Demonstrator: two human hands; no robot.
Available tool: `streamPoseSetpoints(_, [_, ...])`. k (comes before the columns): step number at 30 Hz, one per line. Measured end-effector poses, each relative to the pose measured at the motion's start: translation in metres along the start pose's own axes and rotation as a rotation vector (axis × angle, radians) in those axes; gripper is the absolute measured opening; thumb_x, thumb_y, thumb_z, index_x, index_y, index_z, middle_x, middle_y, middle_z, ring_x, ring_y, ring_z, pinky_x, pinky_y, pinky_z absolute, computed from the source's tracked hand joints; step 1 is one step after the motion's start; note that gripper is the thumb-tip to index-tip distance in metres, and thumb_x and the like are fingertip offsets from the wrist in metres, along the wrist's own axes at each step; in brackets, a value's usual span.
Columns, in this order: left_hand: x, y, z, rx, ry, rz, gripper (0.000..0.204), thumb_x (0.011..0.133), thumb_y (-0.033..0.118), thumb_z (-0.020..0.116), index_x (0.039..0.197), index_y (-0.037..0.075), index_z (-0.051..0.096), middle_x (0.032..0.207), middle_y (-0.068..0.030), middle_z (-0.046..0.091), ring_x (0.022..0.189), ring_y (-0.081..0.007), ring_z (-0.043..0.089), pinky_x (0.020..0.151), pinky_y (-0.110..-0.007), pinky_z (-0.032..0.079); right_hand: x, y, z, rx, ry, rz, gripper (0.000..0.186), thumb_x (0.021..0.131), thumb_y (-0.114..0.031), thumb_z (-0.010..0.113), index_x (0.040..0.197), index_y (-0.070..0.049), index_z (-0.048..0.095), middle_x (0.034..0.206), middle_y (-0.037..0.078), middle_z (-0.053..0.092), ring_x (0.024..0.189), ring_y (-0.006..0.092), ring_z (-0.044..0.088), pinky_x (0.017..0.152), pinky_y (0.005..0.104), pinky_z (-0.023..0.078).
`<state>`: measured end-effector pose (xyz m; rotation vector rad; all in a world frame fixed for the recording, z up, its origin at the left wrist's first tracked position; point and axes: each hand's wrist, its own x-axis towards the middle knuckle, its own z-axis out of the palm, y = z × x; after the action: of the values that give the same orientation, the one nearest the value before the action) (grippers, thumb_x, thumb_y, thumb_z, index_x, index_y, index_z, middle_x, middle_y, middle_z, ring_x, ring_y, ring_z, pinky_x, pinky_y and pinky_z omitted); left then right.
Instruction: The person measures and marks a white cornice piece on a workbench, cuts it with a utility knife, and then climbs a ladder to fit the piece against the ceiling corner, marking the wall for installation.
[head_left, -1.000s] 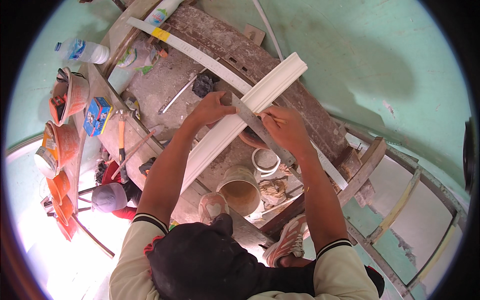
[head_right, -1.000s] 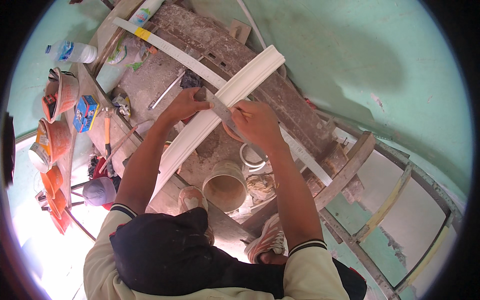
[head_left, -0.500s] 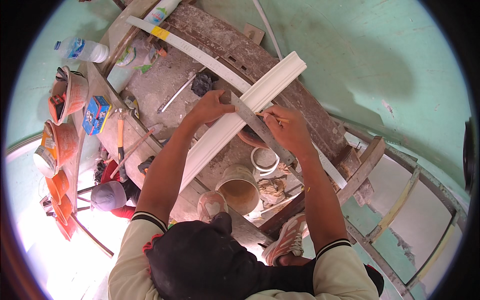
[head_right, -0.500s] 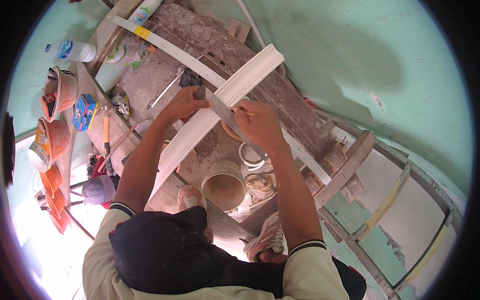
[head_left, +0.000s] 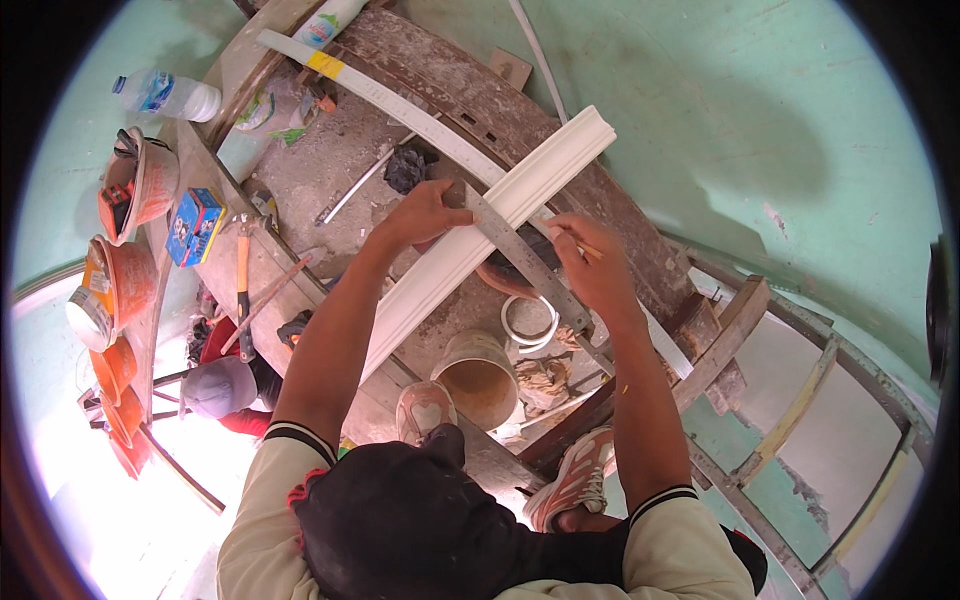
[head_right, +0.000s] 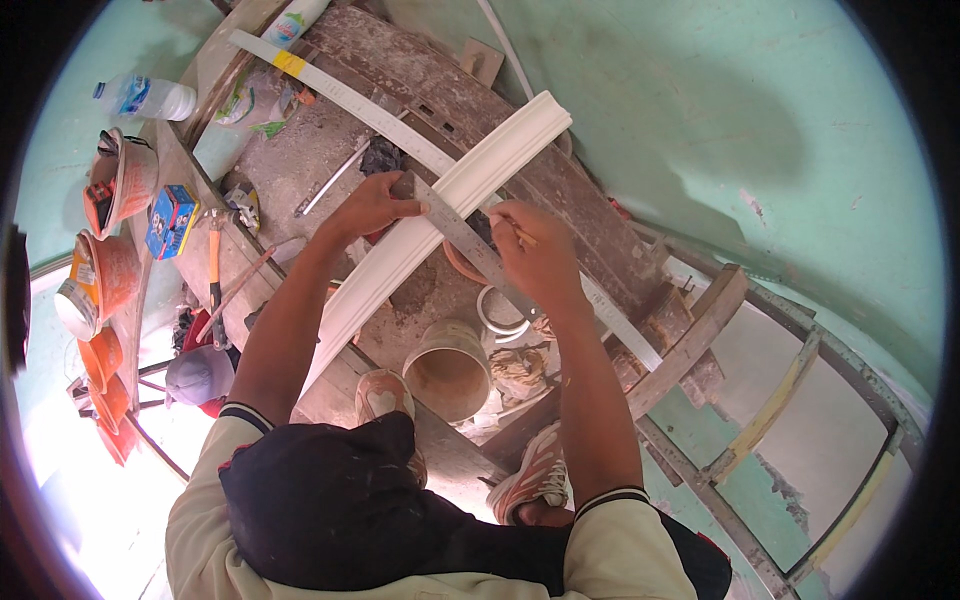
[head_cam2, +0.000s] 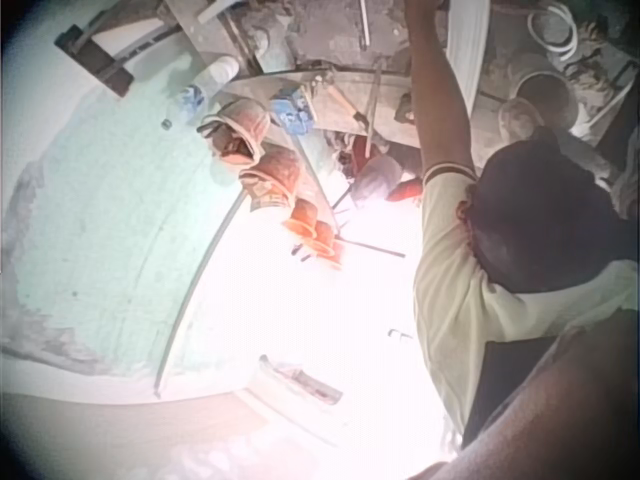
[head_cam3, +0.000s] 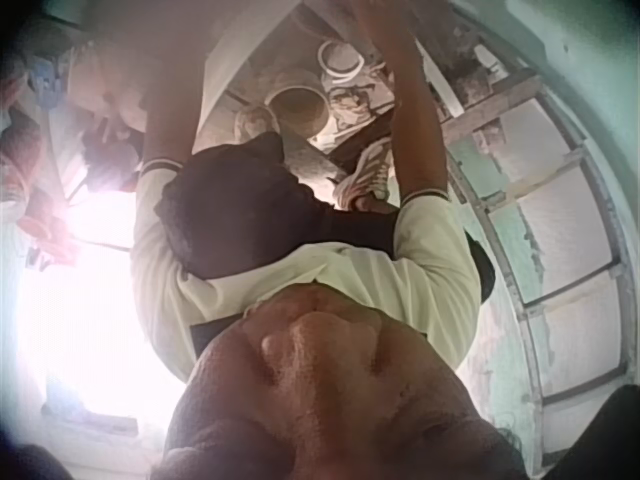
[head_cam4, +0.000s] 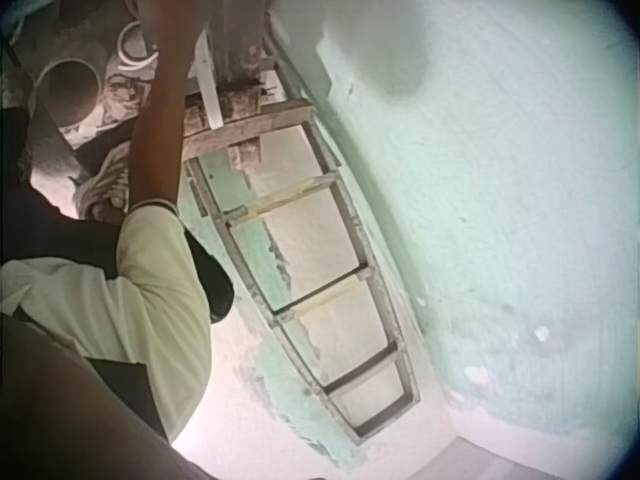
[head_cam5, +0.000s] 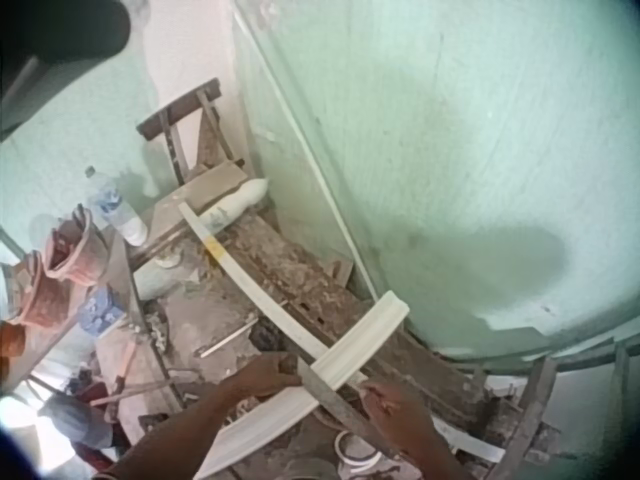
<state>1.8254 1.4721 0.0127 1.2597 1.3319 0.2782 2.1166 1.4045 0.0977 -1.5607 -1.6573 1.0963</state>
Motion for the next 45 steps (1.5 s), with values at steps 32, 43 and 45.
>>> streamPoseSetpoints(32, [-0.306, -0.234, -0.175, -1.142, 1.189, 0.158, 0.021, 0.109, 0.028, 0.069, 0.107, 0.007, 0.065, 0.088, -0.0046, 0.066, 0.075, -0.0204, 0.067, 0.069, -0.038, 0.058, -0.119, -0.262, -0.056, 0.911, -0.069, -0.807, 0.03, 0.109, -0.042, 0.061, 0.113, -0.014, 0.072, 0.089, 0.0, 0.044, 0.081, 0.0135, 0.042, 0.065, 0.029, 0.034])
streamPoseSetpoints(43, [-0.298, -0.324, -0.251, -1.018, 1.077, 0.182, 0.033, 0.102, 0.004, 0.068, 0.135, -0.001, 0.069, 0.123, -0.0104, 0.074, 0.104, -0.022, 0.074, 0.091, -0.037, 0.063, -0.136, -0.325, -0.058, 0.985, -0.316, -0.92, 0.017, 0.099, -0.026, 0.078, 0.11, -0.015, 0.071, 0.099, 0.002, 0.056, 0.095, 0.0228, 0.057, 0.059, 0.0369, 0.042])
streamPoseSetpoints(45, [-0.294, -0.339, -0.266, -0.854, 1.145, 0.102, 0.036, 0.1, 0.003, 0.068, 0.136, -0.001, 0.07, 0.121, -0.01, 0.074, 0.104, -0.0197, 0.073, 0.092, -0.035, 0.061, -0.137, -0.336, -0.061, 1.089, -0.375, -0.883, 0.014, 0.095, -0.015, 0.082, 0.105, -0.015, 0.072, 0.101, 0.003, 0.057, 0.094, 0.0218, 0.057, 0.059, 0.0369, 0.042])
